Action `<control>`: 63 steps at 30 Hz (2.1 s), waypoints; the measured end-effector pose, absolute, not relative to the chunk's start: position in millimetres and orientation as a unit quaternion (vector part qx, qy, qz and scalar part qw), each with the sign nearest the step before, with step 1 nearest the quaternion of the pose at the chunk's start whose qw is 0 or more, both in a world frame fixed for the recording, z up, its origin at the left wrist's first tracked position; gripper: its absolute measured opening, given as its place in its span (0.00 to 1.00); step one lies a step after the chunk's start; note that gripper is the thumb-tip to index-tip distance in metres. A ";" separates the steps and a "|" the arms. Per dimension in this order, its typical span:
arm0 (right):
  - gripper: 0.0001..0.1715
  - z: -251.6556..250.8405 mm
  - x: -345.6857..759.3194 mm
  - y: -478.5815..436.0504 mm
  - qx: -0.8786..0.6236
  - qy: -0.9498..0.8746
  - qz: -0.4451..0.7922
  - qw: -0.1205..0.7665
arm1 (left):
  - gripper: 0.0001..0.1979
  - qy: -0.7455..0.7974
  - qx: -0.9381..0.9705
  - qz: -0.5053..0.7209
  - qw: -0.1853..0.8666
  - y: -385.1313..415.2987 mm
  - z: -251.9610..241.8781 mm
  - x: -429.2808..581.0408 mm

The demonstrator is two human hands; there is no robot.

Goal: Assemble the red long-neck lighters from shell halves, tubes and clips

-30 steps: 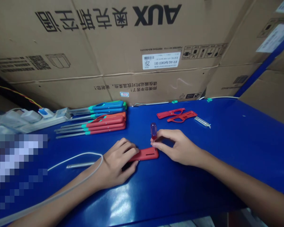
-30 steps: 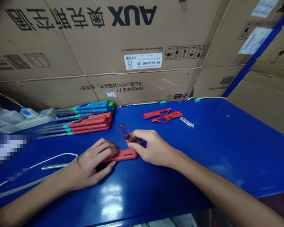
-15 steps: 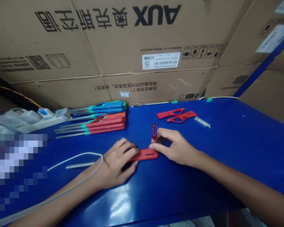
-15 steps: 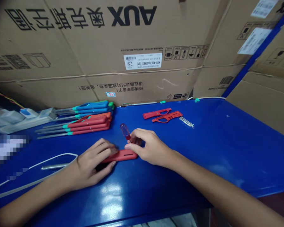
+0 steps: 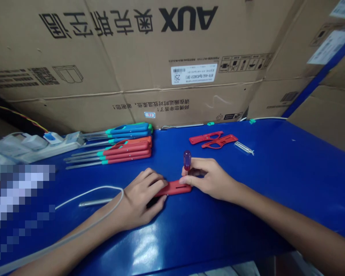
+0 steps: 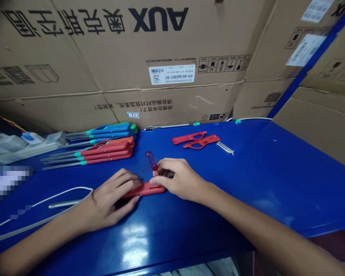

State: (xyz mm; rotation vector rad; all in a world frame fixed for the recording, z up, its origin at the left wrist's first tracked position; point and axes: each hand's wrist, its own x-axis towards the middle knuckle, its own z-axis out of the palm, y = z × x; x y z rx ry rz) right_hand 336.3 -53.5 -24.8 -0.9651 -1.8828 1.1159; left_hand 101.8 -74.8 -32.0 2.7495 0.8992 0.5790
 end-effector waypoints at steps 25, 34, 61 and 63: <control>0.09 -19.8 342.7 -52.2 -0.383 -0.783 0.378 0.313 | 0.09 0.298 0.930 0.195 0.091 -74.2 -31.9 103.2; 0.05 -25.6 345.5 -50.6 -0.366 -0.756 0.434 0.328 | 0.09 0.297 0.930 0.198 0.094 -74.6 -29.0 104.4; 0.08 -23.3 343.8 -51.5 -0.396 -0.798 0.343 0.297 | 0.08 0.300 0.929 0.195 0.091 -75.3 -30.1 103.0; 0.09 -24.3 343.5 -51.8 -0.395 -0.800 0.335 0.301 | 0.09 0.300 0.929 0.197 0.089 -75.2 -29.4 103.2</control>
